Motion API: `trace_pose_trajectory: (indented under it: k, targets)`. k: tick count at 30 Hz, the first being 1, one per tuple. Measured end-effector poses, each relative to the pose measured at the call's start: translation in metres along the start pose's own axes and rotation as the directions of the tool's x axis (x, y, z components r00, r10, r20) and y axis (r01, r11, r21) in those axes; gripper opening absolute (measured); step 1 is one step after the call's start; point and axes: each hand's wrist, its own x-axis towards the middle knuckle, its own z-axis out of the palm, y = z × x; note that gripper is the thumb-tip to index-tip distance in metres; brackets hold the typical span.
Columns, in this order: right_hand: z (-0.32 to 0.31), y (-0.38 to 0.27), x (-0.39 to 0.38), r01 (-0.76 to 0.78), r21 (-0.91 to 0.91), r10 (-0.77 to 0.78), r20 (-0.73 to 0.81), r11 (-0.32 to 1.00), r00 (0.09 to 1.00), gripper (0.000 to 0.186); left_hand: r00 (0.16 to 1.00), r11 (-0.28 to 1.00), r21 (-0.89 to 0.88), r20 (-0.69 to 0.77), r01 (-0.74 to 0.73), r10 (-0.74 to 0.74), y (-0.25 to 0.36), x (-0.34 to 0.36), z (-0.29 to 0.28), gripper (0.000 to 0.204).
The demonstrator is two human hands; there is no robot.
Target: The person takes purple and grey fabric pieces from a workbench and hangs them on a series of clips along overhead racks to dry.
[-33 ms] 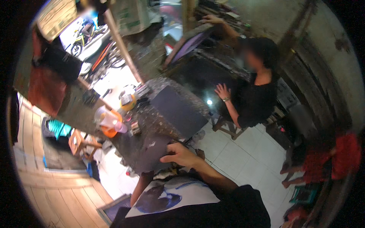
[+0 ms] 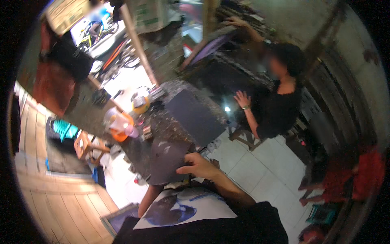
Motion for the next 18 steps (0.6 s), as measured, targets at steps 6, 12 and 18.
trace_pose_trajectory:
  k: [6, 12, 18]
  targets:
    - [-0.004, 0.010, -0.017, -0.113, 0.137, 0.100, 0.097, 0.984, 0.990, 0.014, 0.957, 0.913, -0.327, 0.072, -0.242, 0.280, 0.048, -0.007, 0.018, 0.038]
    - [0.002, 0.029, 0.012, -0.055, 0.005, 0.055, 0.083, 0.998, 0.995, 0.007, 0.895, 0.829, -0.415, 0.071, -0.374, 0.439, 0.076, -0.021, 0.024, 0.039]
    - [-0.007, 0.037, 0.036, 0.064, -0.067, -0.061, 0.052, 0.996, 0.997, 0.024, 0.853, 0.785, -0.446, 0.085, -0.430, 0.515, 0.094, -0.027, 0.030, 0.040]
